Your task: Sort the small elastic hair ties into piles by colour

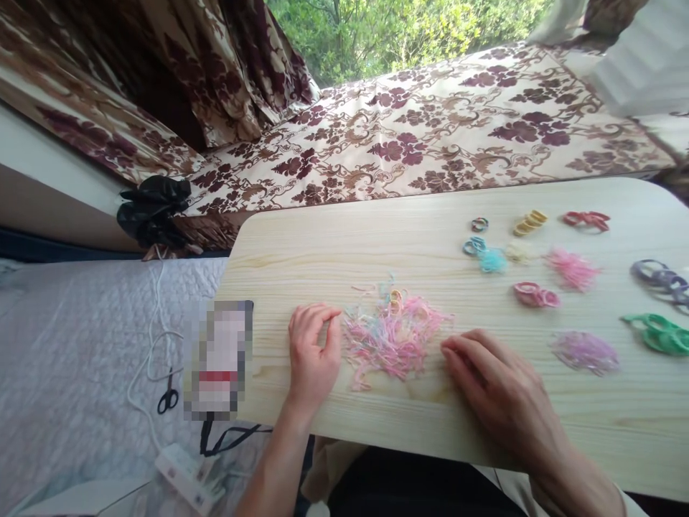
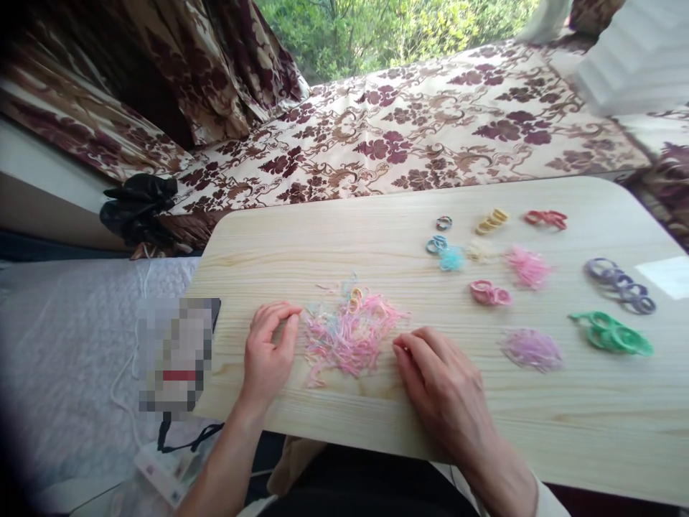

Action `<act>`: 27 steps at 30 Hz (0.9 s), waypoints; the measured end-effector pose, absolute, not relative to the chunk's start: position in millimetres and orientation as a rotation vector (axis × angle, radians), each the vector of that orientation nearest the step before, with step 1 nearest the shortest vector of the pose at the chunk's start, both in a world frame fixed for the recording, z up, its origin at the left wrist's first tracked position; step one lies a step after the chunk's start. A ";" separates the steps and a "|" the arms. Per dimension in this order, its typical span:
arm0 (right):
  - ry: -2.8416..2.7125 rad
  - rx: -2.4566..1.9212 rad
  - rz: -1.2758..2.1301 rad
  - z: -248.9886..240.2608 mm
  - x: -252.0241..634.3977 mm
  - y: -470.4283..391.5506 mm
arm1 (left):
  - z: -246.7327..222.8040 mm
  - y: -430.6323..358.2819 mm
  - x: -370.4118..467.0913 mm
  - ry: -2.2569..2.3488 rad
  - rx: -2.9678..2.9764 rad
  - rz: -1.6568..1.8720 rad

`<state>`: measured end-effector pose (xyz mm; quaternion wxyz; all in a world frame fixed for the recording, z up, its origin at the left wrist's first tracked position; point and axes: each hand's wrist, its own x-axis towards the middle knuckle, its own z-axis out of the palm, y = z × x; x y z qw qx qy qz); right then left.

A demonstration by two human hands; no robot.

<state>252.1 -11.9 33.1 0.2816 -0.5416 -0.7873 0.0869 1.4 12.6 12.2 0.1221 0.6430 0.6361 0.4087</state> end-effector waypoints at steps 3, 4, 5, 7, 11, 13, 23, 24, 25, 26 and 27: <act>-2.095 -1.451 0.243 36.6 257.2 -12.7 | 11.7 12.1 0.8 1.855 1.885 1.189; -2.090 -1.453 0.231 37.2 258.8 -13.2 | 11.6 11.9 0.7 1.853 1.888 1.185; -2.085 -1.456 0.217 37.5 260.1 -13.9 | 11.4 11.7 0.6 1.852 1.891 1.181; -2.077 -1.468 0.194 37.7 262.5 -15.4 | 11.3 11.5 0.5 1.852 1.894 1.177; -2.117 -1.505 0.148 38.3 269.2 -21.7 | 11.2 11.9 0.4 1.840 1.910 1.187; -2.142 -1.557 0.104 39.6 275.8 -27.5 | 10.8 12.1 -0.1 1.828 1.921 1.195; -2.130 -1.641 0.146 40.6 287.7 -38.9 | 9.9 12.6 -1.4 1.809 1.932 1.195; -2.121 -1.627 0.145 39.6 284.9 -35.5 | 10.0 12.8 -1.4 1.806 1.935 1.196; -2.115 -1.613 0.140 38.8 282.0 -31.9 | 10.0 12.8 -1.4 1.803 1.938 1.197; -2.117 -1.600 0.136 38.2 279.3 -28.4 | 9.9 12.9 -1.4 1.802 1.942 1.199; -2.127 -1.591 0.133 37.9 276.9 -25.2 | 9.7 12.9 -1.4 1.802 1.945 1.201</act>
